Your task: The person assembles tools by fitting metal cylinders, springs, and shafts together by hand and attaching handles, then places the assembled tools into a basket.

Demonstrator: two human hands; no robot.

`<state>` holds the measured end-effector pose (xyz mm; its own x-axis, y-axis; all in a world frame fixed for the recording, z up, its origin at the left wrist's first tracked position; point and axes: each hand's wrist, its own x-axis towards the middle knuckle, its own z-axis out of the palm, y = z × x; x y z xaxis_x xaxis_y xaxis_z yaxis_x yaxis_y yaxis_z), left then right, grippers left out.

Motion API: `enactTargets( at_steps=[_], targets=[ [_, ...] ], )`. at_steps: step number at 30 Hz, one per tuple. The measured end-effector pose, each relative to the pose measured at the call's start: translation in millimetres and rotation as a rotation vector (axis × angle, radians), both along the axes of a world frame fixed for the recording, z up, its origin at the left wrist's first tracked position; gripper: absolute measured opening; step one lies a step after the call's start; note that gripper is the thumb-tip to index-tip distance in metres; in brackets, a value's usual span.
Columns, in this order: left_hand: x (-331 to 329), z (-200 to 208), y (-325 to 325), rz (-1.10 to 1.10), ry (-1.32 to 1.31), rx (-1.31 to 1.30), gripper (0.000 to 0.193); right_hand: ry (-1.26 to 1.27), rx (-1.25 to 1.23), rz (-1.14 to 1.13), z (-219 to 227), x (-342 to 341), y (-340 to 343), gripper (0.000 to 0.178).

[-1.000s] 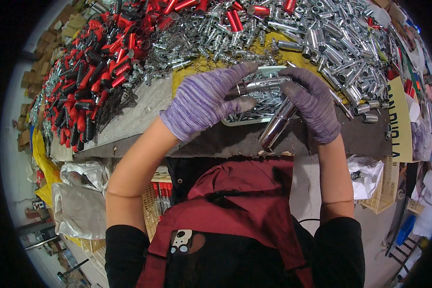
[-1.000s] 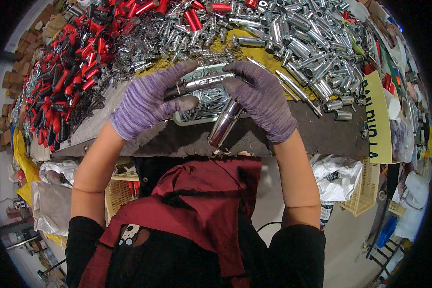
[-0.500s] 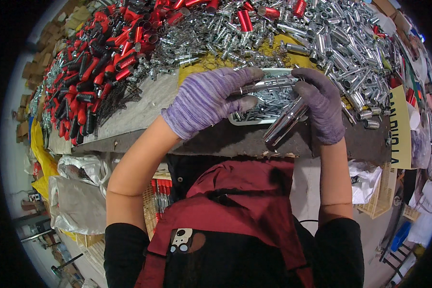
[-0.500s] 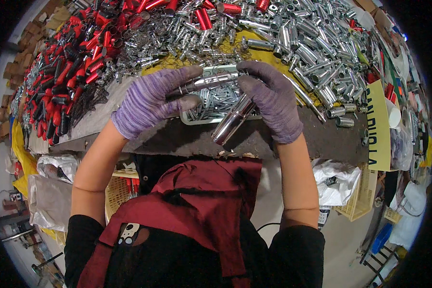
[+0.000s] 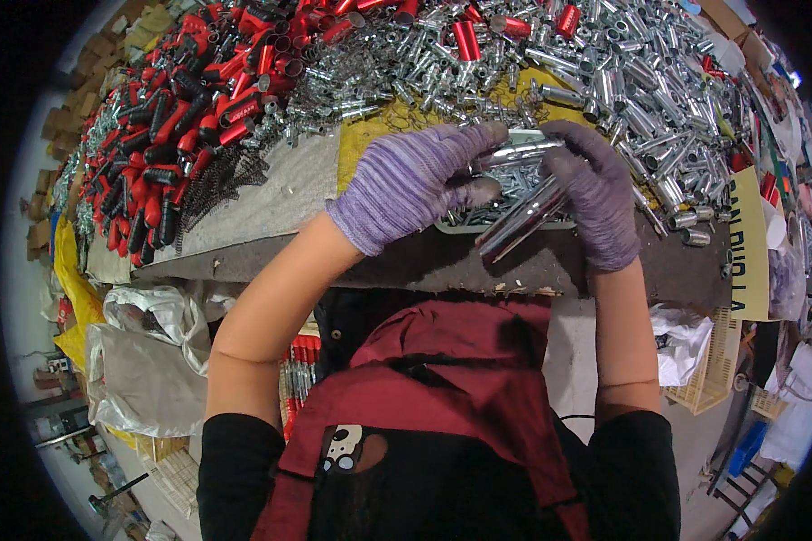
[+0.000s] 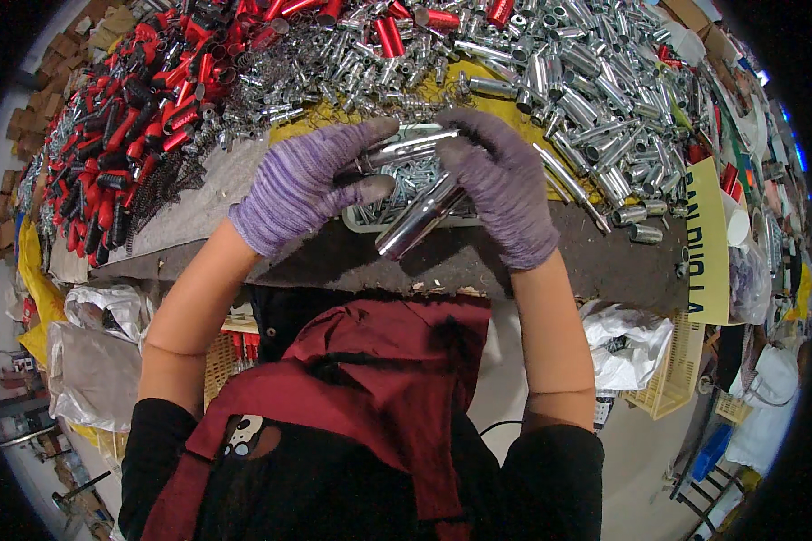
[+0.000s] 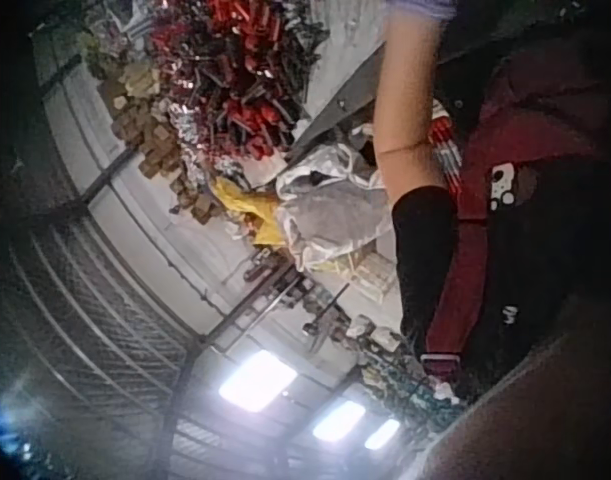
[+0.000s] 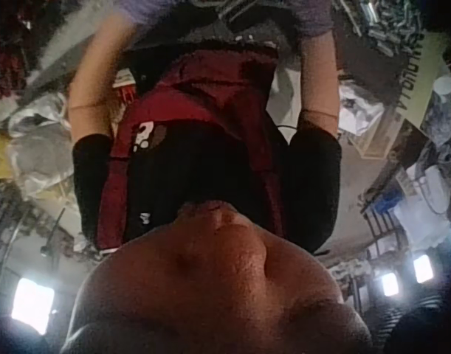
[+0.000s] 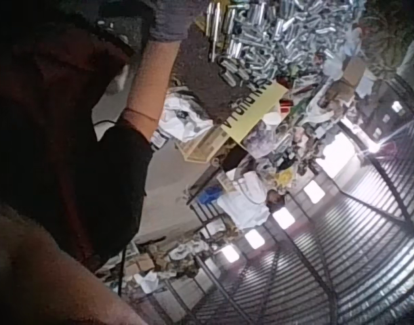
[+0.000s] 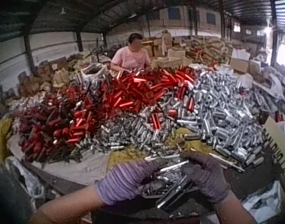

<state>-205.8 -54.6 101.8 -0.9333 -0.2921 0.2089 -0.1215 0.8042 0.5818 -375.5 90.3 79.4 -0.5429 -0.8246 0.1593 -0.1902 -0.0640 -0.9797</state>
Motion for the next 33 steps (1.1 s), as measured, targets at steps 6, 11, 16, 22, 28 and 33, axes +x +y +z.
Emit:
enactTargets(
  at_steps=[6,11,16,22,28,33],
  targets=[
    [9.4,-5.8,-16.4,0.046,0.006,-0.142,0.058,-0.171,-0.090,-0.171,-1.4,-33.1,12.0,0.038],
    [11.4,-8.8,-14.5,0.042,-0.047,-0.098,0.059,0.037,0.002,-0.200,-3.4,-22.6,10.4,0.037],
    [9.6,-12.9,2.6,0.058,0.008,0.392,0.061,-0.098,0.090,0.040,2.4,-5.7,4.3,0.036],
    [24.5,-22.6,15.9,0.164,-0.126,1.182,0.054,-0.170,0.038,0.060,9.9,4.6,5.2,0.039],
    [42.1,-35.1,29.5,0.146,-0.080,1.289,0.038,-0.099,-0.153,-0.468,24.1,-37.4,26.1,0.039],
    [59.0,-46.6,53.8,0.142,0.006,1.355,0.036,0.170,0.161,-0.070,19.3,7.1,0.8,0.044]
  ],
)
